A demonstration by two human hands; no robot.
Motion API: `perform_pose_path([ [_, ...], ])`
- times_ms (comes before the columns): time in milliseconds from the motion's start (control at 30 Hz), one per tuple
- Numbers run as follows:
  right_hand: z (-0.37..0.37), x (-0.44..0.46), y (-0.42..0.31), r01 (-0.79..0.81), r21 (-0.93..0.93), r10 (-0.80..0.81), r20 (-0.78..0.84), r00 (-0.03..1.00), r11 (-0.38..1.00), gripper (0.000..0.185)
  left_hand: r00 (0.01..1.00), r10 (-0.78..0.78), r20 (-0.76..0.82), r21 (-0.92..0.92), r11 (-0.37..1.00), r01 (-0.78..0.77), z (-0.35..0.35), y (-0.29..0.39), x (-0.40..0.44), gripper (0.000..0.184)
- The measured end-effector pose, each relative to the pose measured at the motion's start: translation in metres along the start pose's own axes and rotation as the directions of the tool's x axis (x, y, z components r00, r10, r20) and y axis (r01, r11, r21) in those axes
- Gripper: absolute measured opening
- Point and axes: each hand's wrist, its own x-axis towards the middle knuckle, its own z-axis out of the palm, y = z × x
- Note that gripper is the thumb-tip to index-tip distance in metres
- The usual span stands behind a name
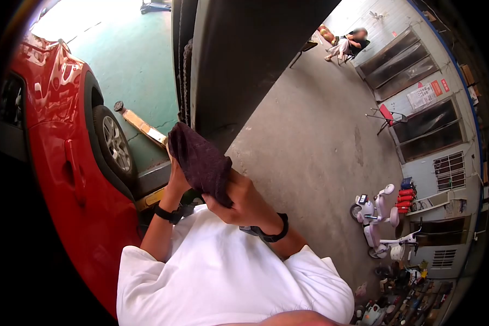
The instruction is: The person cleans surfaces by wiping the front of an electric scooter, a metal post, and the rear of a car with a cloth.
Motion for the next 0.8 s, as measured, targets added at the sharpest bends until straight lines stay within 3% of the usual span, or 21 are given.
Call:
perform_pose_path([
  [33,-0.004,-0.001,-0.005,0.116,-0.024,-0.113,0.093,0.989,0.993,0.021,0.996,-0.09,-0.028,-0.098,0.991,0.086,0.001,-0.01,0.0,0.064],
  [67,-0.011,-0.005,-0.009,0.095,-0.078,-0.071,0.276,0.959,0.992,0.037,0.994,-0.094,-0.054,-0.208,0.975,0.08,0.004,-0.021,0.005,0.063],
  [100,-0.02,-0.006,-0.012,0.094,-0.078,-0.069,0.276,0.959,0.993,0.037,0.992,-0.102,-0.081,-0.314,0.947,0.071,0.005,-0.023,0.018,0.062],
  [133,-0.031,-0.006,-0.016,0.171,-0.333,-0.017,0.418,0.908,0.927,0.046,0.988,-0.113,-0.107,-0.416,0.907,0.059,0.006,-0.025,0.032,0.061],
  [167,-0.042,-0.007,-0.019,0.277,-0.546,0.072,0.532,0.844,0.791,0.055,0.983,-0.125,-0.132,-0.513,0.858,0.041,0.007,-0.026,0.046,0.06],
  [200,-0.056,-0.01,-0.02,0.111,-0.635,0.36,0.563,0.744,0.764,0.07,0.978,-0.137,-0.155,-0.603,0.798,0.016,0.009,-0.025,0.059,0.059],
  [233,-0.065,-0.008,-0.017,0.114,-0.639,0.361,0.561,0.745,0.76,0.07,0.97,-0.19,-0.153,-0.791,0.612,-0.005,0.012,-0.005,0.068,0.059],
  [267,-0.073,-0.006,-0.011,-0.025,-0.678,0.363,0.362,0.859,0.735,0.072,0.958,-0.243,-0.15,-0.922,0.384,-0.047,0.014,0.015,0.077,0.059],
  [300,-0.078,-0.002,-0.003,-0.171,-0.681,0.356,0.141,0.924,0.713,0.075,0.958,-0.243,-0.149,-0.923,0.381,-0.047,0.015,0.013,0.076,0.059],
  [333,-0.079,0.004,0.009,-0.175,-0.681,0.36,0.139,0.923,0.712,0.075,0.974,-0.071,-0.217,-0.572,0.817,-0.068,0.013,0.009,0.075,0.059],
  [400,-0.078,0.014,0.04,-0.336,-0.602,0.259,-0.214,0.942,0.724,0.08,0.979,0.111,-0.17,-0.038,0.992,-0.119,0.015,0.0,0.068,0.06],
  [500,-0.067,0.024,0.09,-0.371,-0.511,0.262,-0.273,0.926,0.775,0.091,0.983,0.087,-0.161,0.055,0.995,-0.079,0.027,-0.022,0.056,0.057],
  [533,-0.061,0.028,0.102,-0.366,-0.511,0.256,-0.274,0.927,0.778,0.091,0.966,0.111,-0.234,0.113,0.99,-0.086,0.031,-0.024,0.052,0.053],
  [600,-0.044,0.033,0.121,-0.239,-0.423,0.161,-0.211,0.964,0.874,0.102,0.943,0.139,-0.301,0.166,0.982,-0.092,0.031,-0.028,0.045,0.05],
  [667,-0.023,0.03,0.14,-0.273,-0.394,0.193,-0.23,0.954,0.878,0.106,0.961,0.199,-0.193,0.297,0.945,-0.136,0.026,-0.013,0.038,0.047],
  [800,-0.014,0.037,0.145,-0.321,-0.353,0.241,-0.254,0.937,0.879,0.116,0.963,0.184,-0.196,0.272,0.954,-0.126,0.022,0.029,0.037,0.043],
])
